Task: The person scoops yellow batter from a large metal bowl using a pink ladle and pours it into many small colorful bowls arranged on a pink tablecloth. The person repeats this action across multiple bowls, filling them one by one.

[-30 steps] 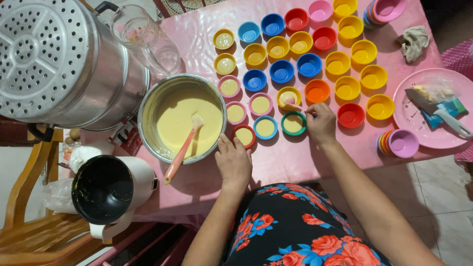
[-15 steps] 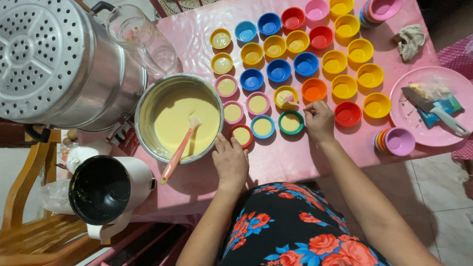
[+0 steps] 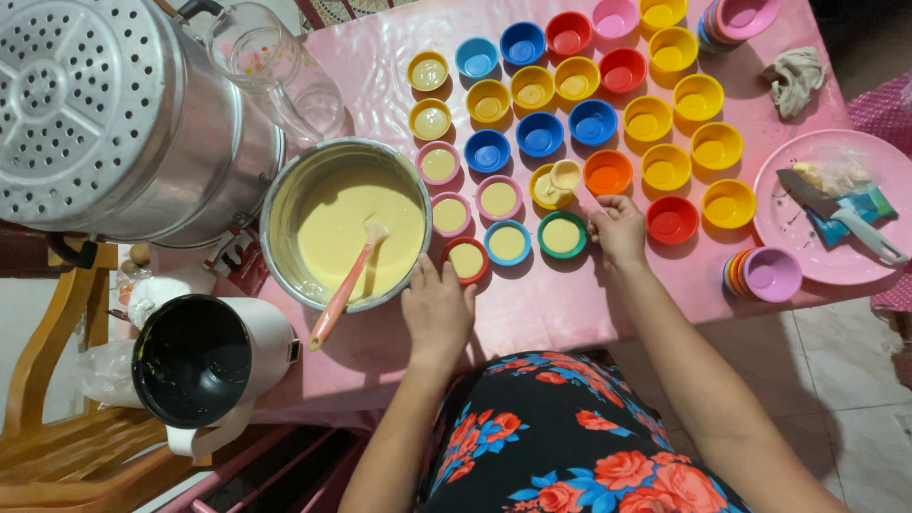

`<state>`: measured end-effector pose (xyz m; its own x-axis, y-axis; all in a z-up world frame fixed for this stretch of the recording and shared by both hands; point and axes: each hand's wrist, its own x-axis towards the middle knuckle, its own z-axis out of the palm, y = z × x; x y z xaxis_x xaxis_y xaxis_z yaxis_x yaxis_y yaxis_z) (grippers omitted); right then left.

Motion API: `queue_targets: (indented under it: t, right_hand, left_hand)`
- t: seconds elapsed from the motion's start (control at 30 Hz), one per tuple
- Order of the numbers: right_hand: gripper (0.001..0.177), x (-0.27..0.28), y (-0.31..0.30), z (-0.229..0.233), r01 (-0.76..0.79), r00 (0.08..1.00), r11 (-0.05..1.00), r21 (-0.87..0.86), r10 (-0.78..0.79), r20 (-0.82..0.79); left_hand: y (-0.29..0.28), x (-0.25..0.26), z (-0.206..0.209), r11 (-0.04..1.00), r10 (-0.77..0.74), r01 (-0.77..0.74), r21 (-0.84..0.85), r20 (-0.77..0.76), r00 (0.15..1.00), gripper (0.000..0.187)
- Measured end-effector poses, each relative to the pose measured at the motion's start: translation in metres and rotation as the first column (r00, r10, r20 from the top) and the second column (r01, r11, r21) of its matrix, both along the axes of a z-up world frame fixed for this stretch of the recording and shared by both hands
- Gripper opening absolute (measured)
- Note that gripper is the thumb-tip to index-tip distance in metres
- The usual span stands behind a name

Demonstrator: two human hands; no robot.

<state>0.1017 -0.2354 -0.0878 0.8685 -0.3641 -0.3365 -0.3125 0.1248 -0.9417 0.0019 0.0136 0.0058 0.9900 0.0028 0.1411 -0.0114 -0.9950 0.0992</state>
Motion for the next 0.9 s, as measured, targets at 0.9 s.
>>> queue_targets:
  t: [0.9]
  right_hand:
    - [0.026,0.019,0.175,0.130,-0.647,0.534,0.202,-0.735,0.808,-0.247]
  left_hand:
    - [0.138,-0.030,0.071,0.801,0.547,-0.599,-0.007,-0.401,0.735,0.027]
